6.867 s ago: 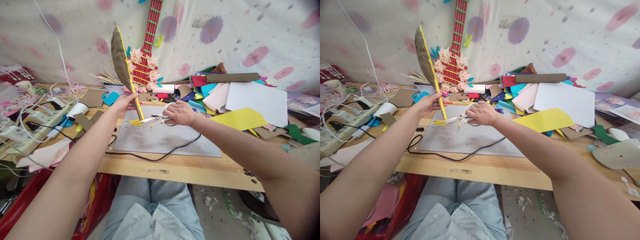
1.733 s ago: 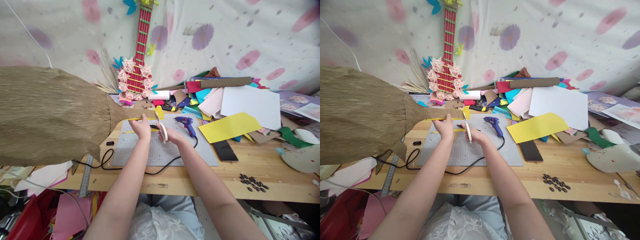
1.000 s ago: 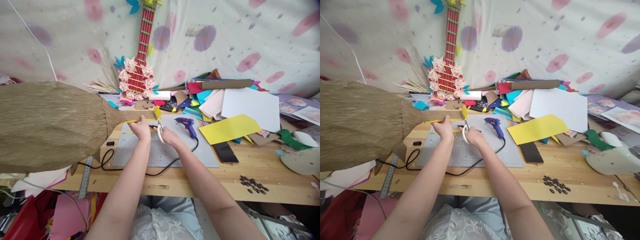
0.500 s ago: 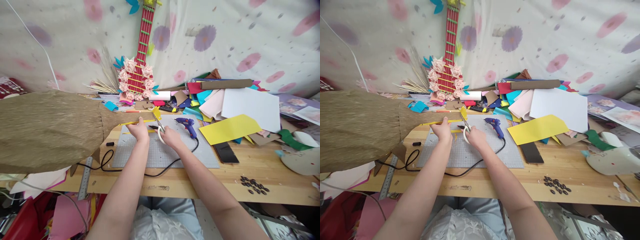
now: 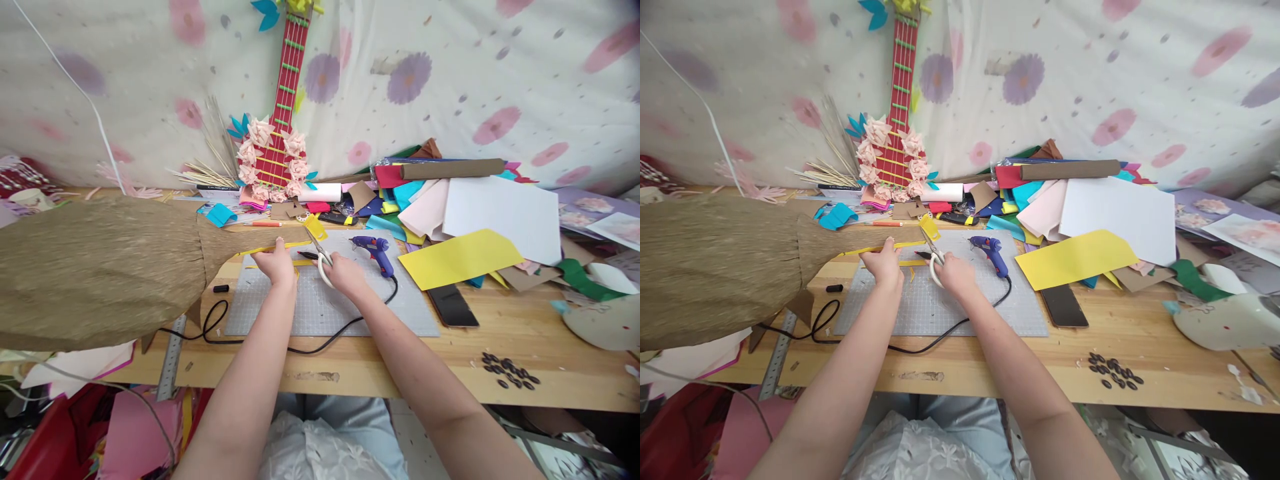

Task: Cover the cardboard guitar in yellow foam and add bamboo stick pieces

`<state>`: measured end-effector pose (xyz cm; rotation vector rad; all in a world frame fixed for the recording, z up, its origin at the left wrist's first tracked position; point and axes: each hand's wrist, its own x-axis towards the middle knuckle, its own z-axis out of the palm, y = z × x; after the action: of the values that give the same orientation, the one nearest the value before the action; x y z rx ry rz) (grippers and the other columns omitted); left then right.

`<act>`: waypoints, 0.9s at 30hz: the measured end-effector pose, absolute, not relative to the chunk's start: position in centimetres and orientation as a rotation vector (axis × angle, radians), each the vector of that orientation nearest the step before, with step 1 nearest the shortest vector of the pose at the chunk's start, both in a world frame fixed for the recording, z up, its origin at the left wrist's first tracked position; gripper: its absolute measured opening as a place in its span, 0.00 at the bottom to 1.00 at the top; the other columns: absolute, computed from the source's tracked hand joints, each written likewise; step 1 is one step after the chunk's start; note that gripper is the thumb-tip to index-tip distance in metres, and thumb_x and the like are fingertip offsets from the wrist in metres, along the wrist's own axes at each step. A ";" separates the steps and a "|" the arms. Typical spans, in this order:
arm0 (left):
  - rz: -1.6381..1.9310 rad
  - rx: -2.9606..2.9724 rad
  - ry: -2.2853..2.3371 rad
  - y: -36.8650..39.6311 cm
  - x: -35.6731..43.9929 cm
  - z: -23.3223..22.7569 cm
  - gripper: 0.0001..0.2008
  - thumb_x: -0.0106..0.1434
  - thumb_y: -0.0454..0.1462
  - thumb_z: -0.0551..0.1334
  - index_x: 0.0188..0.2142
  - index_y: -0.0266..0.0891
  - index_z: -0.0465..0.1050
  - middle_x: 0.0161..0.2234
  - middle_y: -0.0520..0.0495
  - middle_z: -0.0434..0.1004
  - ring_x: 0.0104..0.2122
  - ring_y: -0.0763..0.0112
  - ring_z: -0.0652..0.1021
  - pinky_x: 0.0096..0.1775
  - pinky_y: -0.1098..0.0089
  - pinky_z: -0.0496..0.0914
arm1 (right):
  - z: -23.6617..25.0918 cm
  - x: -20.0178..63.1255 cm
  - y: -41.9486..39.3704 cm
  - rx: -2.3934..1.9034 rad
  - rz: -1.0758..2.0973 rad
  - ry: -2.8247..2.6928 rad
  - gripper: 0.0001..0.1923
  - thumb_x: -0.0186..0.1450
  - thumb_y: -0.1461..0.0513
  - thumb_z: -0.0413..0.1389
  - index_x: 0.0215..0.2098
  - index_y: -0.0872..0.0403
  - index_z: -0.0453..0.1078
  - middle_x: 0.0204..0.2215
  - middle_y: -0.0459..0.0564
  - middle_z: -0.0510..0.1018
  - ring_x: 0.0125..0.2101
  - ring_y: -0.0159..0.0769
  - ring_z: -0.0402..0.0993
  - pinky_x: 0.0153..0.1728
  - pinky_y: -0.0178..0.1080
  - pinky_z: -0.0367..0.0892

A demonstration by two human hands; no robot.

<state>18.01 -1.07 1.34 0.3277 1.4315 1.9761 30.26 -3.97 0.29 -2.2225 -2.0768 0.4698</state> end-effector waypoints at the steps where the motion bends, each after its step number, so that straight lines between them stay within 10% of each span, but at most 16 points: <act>1: 1.974 0.324 1.416 -1.2 18.0 1.4 0.17 0.51 0.27 0.61 0.37 0.40 0.56 0.41 0.47 0.72 0.37 0.73 0.76 0.32 0.70 0.75 | 0.3 30.3 -3.9 -2.214 0.502 -2.079 0.37 0.61 0.38 0.33 0.43 0.57 0.66 0.37 0.61 0.77 0.40 0.47 0.74 0.36 0.40 0.64; 27: 1.907 0.333 1.369 -1.8 17.3 1.7 0.17 0.52 0.27 0.61 0.38 0.40 0.58 0.42 0.46 0.72 0.40 0.73 0.76 0.36 0.70 0.74 | 0.7 31.1 -3.3 -2.119 0.663 -1.981 0.32 0.62 0.40 0.36 0.41 0.54 0.69 0.37 0.57 0.77 0.38 0.42 0.73 0.33 0.36 0.63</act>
<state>17.27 -1.75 1.68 0.3333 1.3693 1.9071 31.12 -3.34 0.65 -2.1192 -1.9813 0.6631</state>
